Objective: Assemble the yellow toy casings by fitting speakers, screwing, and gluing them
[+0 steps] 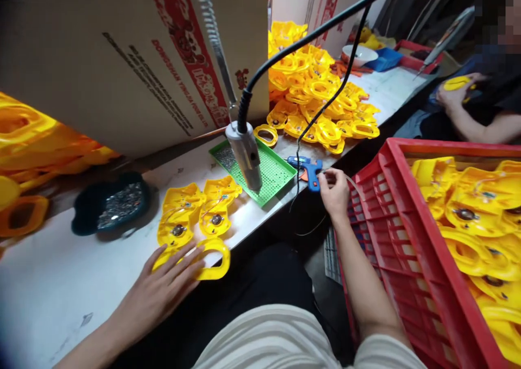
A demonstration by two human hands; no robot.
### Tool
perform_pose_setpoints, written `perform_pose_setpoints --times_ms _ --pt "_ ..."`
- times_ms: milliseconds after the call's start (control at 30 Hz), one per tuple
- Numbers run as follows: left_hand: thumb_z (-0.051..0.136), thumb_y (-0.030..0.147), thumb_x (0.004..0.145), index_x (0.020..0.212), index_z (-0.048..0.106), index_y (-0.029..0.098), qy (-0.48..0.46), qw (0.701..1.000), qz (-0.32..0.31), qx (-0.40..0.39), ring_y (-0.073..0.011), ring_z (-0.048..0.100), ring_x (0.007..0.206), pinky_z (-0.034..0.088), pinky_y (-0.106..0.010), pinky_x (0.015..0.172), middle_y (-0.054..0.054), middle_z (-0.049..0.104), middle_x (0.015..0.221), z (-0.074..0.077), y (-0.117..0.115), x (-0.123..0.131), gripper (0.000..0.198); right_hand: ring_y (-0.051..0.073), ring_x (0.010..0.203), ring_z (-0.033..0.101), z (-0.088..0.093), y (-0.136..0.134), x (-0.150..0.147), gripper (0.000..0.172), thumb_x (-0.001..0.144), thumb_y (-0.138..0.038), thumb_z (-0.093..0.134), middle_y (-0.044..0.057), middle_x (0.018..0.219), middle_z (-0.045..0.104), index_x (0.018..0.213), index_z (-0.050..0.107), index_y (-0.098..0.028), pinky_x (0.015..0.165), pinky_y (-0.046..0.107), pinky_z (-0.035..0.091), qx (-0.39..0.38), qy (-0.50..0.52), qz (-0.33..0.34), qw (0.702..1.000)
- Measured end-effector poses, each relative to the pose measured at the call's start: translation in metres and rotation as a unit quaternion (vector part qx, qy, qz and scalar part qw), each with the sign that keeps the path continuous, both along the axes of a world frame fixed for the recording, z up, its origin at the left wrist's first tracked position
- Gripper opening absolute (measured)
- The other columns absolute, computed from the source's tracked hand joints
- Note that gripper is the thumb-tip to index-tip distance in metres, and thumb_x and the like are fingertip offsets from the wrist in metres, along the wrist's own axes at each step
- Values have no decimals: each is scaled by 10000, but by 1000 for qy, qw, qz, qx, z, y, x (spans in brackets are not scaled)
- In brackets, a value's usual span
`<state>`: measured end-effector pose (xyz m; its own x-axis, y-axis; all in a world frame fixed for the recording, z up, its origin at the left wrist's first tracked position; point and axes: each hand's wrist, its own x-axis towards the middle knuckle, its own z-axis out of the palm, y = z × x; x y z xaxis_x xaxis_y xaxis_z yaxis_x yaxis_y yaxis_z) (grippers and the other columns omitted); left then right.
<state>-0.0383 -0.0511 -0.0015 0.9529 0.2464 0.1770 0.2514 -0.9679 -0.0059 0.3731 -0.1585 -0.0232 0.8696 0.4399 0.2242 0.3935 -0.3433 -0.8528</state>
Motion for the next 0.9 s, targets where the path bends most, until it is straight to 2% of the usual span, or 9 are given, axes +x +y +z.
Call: perform_pose_setpoints --times_ms 133,267,400,533,600,700,767,833,900 --pt "510 294 918 1191 636 340 34 997 -47 42 -210 588 1232 166 -382 1209 31 602 1360 4 17 -33 305 167 621 613 -27 10 21 516 668 -582 689 46 785 675 962 577 -173 677 357 545 -69 74 25 995" --pt "420 232 928 1216 640 345 25 999 -38 18 -193 574 1239 102 -356 1225 40 586 1378 10 19 -54 380 140 505 602 -34 14 14 570 705 -590 646 30 750 695 1063 574 -152 537 294 537 -70 136 54 987" --pt "351 150 913 1210 649 375 0 999 15 -31 -188 550 1262 156 -379 1211 65 582 1379 14 18 -63 477 177 683 656 -26 13 7 660 720 -558 646 68 852 701 1214 567 -128 704 338 568 -36 101 29 994" --pt "347 115 862 1345 533 435 12 1000 -15 -11 -191 584 1215 151 -370 1207 135 545 1398 12 29 -76 608 249 1045 630 -17 5 2 652 756 -505 628 155 1158 639 1276 527 -126 956 415 498 63 -54 -77 994" --pt "325 120 849 1394 462 465 24 999 -25 3 -189 587 1205 173 -362 1195 187 505 1413 9 39 -86 659 266 1111 604 -14 -5 -2 614 747 -485 645 177 1207 606 1230 539 -120 988 436 482 112 -85 -102 985" --pt "298 121 854 1373 458 508 53 998 20 -22 -198 548 1251 239 -446 1162 226 452 1435 7 47 -102 667 205 854 649 -7 -21 -20 566 677 -429 724 69 973 638 1152 552 -174 870 425 539 186 12 -55 981" --pt "325 114 846 1328 523 476 84 994 47 -47 -220 509 1300 264 -515 1138 178 428 1472 8 45 -110 635 131 677 604 -1 -31 -39 566 635 -340 763 -35 815 593 1143 535 -238 773 358 557 283 94 -18 954" --pt "388 124 833 1275 598 398 116 988 77 -62 -256 463 1349 280 -543 1126 79 424 1503 12 40 -112 561 97 676 586 7 -38 -60 559 637 -242 765 -68 793 584 1138 521 -287 749 292 547 368 121 0 922" --pt "461 167 842 1209 647 364 83 988 113 -62 -282 443 1365 297 -546 1115 14 453 1495 17 31 -105 456 93 684 576 14 -46 -81 468 681 -189 745 -62 815 596 1089 542 -292 714 278 542 381 97 49 918"
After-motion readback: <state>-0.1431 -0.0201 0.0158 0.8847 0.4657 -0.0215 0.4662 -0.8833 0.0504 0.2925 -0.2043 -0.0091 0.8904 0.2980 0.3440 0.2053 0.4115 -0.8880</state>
